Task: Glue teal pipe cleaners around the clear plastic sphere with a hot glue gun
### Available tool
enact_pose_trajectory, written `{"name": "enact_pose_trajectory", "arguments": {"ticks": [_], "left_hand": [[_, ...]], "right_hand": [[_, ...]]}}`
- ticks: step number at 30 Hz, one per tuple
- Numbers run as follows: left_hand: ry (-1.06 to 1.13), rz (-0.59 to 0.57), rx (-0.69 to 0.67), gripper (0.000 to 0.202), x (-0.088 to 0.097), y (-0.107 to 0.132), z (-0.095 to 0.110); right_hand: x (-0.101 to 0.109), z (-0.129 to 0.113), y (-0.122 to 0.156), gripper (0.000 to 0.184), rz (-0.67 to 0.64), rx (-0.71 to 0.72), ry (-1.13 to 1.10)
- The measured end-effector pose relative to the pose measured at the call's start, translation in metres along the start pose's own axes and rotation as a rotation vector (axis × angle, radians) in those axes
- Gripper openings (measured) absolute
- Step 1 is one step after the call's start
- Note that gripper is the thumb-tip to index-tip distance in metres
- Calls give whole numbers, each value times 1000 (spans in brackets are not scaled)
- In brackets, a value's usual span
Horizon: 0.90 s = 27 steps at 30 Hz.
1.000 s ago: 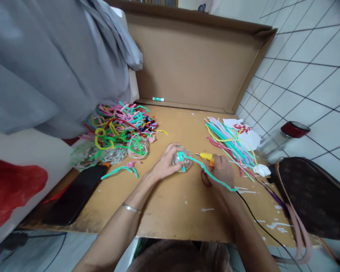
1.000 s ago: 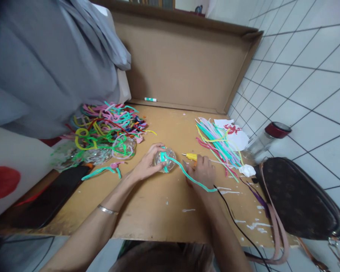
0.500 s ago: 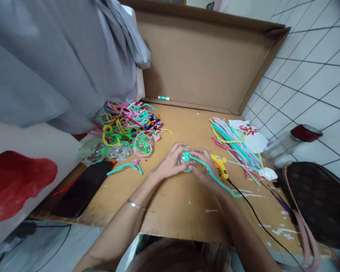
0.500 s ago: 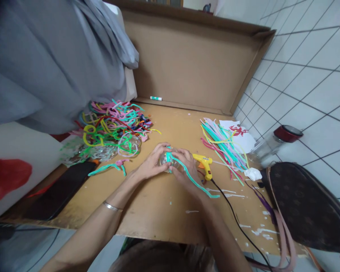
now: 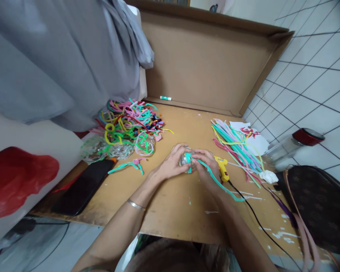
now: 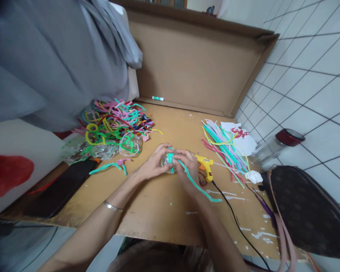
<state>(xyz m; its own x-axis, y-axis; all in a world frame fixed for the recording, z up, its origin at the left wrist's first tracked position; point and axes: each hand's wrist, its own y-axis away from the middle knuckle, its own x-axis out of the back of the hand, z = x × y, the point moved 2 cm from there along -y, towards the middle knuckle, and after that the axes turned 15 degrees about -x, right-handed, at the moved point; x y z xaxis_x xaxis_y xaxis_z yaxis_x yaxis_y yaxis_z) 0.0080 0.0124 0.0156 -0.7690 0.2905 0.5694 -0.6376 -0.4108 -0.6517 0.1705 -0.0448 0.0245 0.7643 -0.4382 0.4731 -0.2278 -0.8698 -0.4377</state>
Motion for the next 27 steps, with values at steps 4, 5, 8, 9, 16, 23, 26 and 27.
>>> {"name": "enact_pose_trajectory", "arguments": {"ticks": [4, 5, 8, 9, 16, 23, 26, 27], "left_hand": [[2, -3, -1, 42, -1, 1, -1], [2, -4, 0, 42, -1, 1, -1], [2, -6, 3, 41, 0, 1, -1], [2, -7, 3, 41, 0, 1, -1], [2, -7, -9, 42, 1, 1, -1], [-6, 3, -20, 42, 0, 1, -1], [-11, 9, -27, 42, 0, 0, -2], [-14, 14, -27, 43, 0, 0, -2]], "right_hand": [[-2, -5, 0, 19, 3, 20, -23], [-3, -6, 0, 19, 0, 25, -25], [-3, -7, 0, 19, -5, 31, -26], [-3, -6, 0, 18, -3, 32, -26], [1, -7, 0, 19, 10, 52, 24], [-2, -9, 0, 18, -5, 55, 27], [-3, -9, 1, 19, -18, 49, 14], [-3, -8, 1, 19, -22, 50, 10]]}}
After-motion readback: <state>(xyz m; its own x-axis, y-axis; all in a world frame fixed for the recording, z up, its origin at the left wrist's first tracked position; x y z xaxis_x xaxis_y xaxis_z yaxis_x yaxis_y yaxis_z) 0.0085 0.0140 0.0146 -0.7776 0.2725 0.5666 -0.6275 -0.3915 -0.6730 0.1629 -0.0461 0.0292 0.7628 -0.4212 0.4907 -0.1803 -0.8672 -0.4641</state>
